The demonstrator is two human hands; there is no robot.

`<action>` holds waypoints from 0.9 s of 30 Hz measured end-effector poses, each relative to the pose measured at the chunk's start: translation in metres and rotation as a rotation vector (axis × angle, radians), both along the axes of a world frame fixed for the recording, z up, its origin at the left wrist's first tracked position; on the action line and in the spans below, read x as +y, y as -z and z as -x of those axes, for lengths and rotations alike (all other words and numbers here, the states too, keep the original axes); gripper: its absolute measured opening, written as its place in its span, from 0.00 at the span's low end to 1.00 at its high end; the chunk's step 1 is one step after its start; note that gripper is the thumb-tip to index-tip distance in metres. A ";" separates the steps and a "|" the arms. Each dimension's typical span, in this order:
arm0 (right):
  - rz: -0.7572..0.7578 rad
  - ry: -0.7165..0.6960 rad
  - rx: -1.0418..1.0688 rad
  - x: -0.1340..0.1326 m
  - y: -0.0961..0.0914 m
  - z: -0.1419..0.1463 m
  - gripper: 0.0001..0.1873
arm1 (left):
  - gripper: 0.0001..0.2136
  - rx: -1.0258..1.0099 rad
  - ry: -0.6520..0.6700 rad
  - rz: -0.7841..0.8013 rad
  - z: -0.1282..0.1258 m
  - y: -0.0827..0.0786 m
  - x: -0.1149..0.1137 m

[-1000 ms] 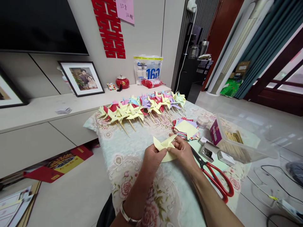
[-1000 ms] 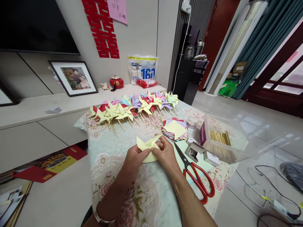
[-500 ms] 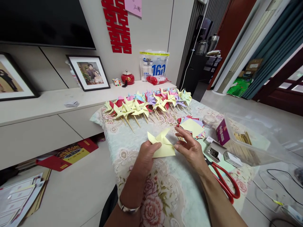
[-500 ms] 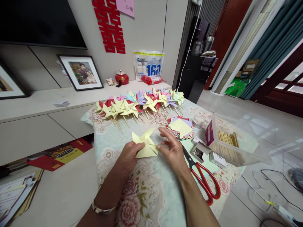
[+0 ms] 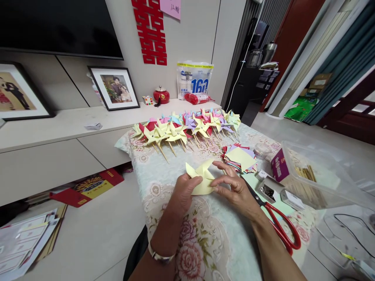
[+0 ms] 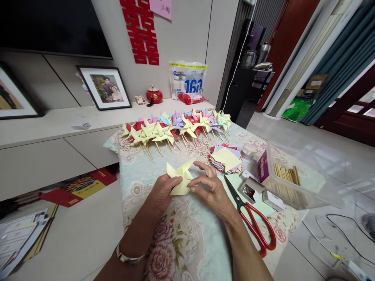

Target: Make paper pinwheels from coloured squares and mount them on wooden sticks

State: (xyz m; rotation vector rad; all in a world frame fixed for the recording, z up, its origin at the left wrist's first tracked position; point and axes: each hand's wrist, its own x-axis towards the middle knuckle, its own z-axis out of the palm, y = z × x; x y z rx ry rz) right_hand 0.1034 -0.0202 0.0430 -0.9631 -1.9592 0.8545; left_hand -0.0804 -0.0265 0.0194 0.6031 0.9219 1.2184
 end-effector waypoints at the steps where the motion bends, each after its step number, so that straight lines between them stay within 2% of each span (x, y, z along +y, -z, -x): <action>1: 0.005 0.005 -0.008 0.000 0.000 0.000 0.06 | 0.16 0.012 -0.002 -0.008 -0.001 0.001 0.000; 14: 0.074 0.115 -0.005 -0.002 0.004 0.012 0.05 | 0.14 0.175 -0.010 -0.045 -0.010 -0.002 -0.002; 21: 0.118 0.190 0.027 0.000 0.011 0.017 0.05 | 0.10 0.262 -0.005 -0.006 -0.015 -0.005 0.001; 27: 0.128 0.218 0.023 0.000 0.013 0.019 0.05 | 0.12 0.247 0.002 -0.005 -0.017 0.000 0.003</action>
